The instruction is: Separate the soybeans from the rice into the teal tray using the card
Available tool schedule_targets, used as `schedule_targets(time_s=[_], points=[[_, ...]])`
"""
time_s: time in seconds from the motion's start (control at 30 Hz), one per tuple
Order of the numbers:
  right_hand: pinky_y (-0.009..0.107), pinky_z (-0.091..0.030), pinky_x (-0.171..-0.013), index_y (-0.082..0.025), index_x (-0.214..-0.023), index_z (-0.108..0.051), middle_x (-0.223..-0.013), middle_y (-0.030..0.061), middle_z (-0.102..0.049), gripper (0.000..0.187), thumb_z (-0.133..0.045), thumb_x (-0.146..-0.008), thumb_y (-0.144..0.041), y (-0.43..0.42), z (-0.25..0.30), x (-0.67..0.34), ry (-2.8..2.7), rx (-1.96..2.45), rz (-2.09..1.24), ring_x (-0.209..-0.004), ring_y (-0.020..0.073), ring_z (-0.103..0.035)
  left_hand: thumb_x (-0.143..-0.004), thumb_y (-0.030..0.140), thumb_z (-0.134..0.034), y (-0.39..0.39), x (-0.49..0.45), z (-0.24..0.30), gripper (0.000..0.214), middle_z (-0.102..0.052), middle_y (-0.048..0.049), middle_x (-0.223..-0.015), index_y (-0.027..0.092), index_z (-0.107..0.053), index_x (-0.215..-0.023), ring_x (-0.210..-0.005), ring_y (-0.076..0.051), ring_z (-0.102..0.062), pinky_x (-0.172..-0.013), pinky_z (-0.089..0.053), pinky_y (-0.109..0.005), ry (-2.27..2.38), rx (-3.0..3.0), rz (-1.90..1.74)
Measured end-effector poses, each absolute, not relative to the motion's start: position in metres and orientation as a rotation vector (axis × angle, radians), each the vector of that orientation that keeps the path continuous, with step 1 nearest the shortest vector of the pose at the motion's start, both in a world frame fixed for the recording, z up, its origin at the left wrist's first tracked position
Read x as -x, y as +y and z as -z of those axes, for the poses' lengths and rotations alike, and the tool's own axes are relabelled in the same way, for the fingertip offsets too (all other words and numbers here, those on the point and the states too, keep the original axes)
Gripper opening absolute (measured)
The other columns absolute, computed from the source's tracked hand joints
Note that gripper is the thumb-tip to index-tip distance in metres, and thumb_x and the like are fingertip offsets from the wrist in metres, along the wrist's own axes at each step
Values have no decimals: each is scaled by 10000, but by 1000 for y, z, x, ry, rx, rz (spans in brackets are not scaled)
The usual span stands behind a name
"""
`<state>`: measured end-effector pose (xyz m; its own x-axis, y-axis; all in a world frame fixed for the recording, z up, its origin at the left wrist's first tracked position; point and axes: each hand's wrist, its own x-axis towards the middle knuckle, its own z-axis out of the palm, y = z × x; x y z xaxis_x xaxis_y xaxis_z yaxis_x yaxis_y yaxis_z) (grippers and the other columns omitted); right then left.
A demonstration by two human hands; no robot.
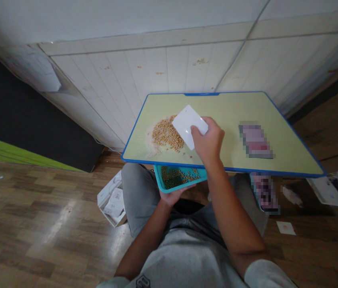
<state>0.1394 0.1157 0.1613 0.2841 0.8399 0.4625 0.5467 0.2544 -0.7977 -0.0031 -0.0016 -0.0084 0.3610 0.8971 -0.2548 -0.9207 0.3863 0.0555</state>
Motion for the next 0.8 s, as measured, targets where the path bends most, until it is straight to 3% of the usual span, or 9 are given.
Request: schedule_targets(time_s=[0.33,0.53,0.8], points=[[353,-545,-713,-209,-990,-796,-845,25,-789,193,-702,-830,-261,92,-170,-172,-1417,1297,-348,-752,244,-698,-1074,738,-222,-2,3,2,831,-103,-60,-1894,350,-106,-1800,-1741,-441,0,-1320,-9,-866,271,146,-1173],[375,-581,-799,-212,-1010,-838,-951,50,-843,211,-714,-846,-261,77,-164,-178,-1558,1227,-474,-834,261,-759,-1078,716,-292,-3,2,-1,809,-134,-50,-1888,370,-146,-1794,-1741,-438,-27,-1316,-48,-877,286,128,-1190],[381,-581,-844,-237,-1009,-854,-983,38,-866,191,-715,-880,-262,77,-159,-178,-1665,1153,-568,-892,254,-787,-1078,731,-230,-3,2,-2,804,-168,-64,-1884,363,-176,-1791,-1741,-439,-55,-1311,-45,-884,296,148,-1191]])
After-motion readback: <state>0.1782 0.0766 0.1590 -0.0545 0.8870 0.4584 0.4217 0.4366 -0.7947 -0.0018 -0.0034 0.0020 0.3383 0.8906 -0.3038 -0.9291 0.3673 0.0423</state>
